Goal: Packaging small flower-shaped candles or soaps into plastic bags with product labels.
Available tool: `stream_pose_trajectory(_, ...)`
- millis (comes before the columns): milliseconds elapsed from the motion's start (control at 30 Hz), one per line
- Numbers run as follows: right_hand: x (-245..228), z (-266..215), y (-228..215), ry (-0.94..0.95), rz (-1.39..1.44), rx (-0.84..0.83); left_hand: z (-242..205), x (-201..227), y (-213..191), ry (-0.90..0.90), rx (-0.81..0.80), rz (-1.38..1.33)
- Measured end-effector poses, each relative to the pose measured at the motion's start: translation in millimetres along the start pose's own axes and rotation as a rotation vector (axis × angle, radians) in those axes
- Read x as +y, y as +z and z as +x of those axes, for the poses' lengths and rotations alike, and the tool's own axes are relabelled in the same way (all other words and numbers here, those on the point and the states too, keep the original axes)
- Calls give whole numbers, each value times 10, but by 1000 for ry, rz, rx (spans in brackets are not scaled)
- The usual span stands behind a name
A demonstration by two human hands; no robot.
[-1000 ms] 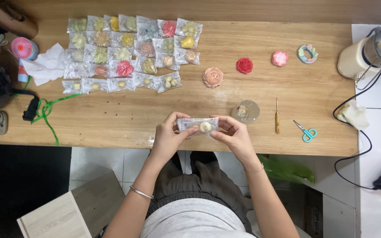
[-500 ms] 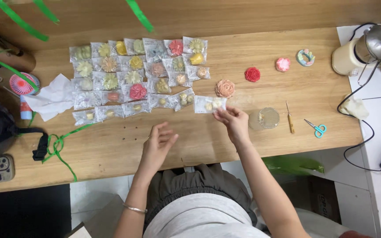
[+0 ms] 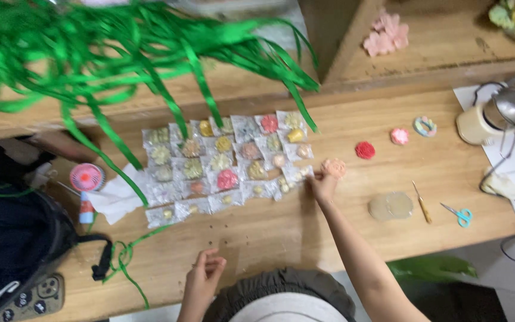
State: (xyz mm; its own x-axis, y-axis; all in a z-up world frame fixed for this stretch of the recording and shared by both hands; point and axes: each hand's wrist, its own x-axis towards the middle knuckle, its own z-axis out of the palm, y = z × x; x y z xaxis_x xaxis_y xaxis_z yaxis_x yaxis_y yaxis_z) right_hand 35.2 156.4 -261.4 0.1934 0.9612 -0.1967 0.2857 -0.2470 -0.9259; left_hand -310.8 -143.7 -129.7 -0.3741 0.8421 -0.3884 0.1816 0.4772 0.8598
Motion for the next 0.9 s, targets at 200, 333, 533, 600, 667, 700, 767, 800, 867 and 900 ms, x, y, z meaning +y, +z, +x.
stream_pose_trajectory(200, -211, -232, -65, -438, -275, 370, 496, 332, -69, 148, -223, 248)
stream_pose_trajectory(333, -1157, -725, -160, -25, -44, 120, 582, 1192, -311, 477, -391, 270)
stream_pose_trajectory(533, -2735, -1449, -210, -310, 29, 6, 96, 2711, -915, 399, -475, 28)
stream_pose_trajectory(600, -3365, -1732, -205, -424, 56, -9, -49, 3068, -1147, 342, -452, -5)
stream_pose_trajectory(667, -3985, -2019, -210, -683, 113, -121, -150, 3336, -1376, 1192, -184, 17)
stream_pose_trajectory(700, -4255, -2097, -193, -691, 117, -120, -152, 3495, -1472, 1199, -180, 21)
stream_pose_trajectory(767, -4785, -2266, -166, -1017, 14, -150, -167, 3809, -1664, 1298, -7, 187)
stream_pose_trajectory(800, -4959, -2239, -83, -1026, 19, -147, -84, 3935, -1713, 1307, -3, 191)
stream_pose_trajectory(867, -5320, -2196, 76, -1237, -105, -108, 76, 4214, -1822, 1355, 132, 233)
stream_pose_trajectory(900, -5475, -2119, 189, -1249, -99, -100, 206, 4306, -1836, 1368, 138, 237)
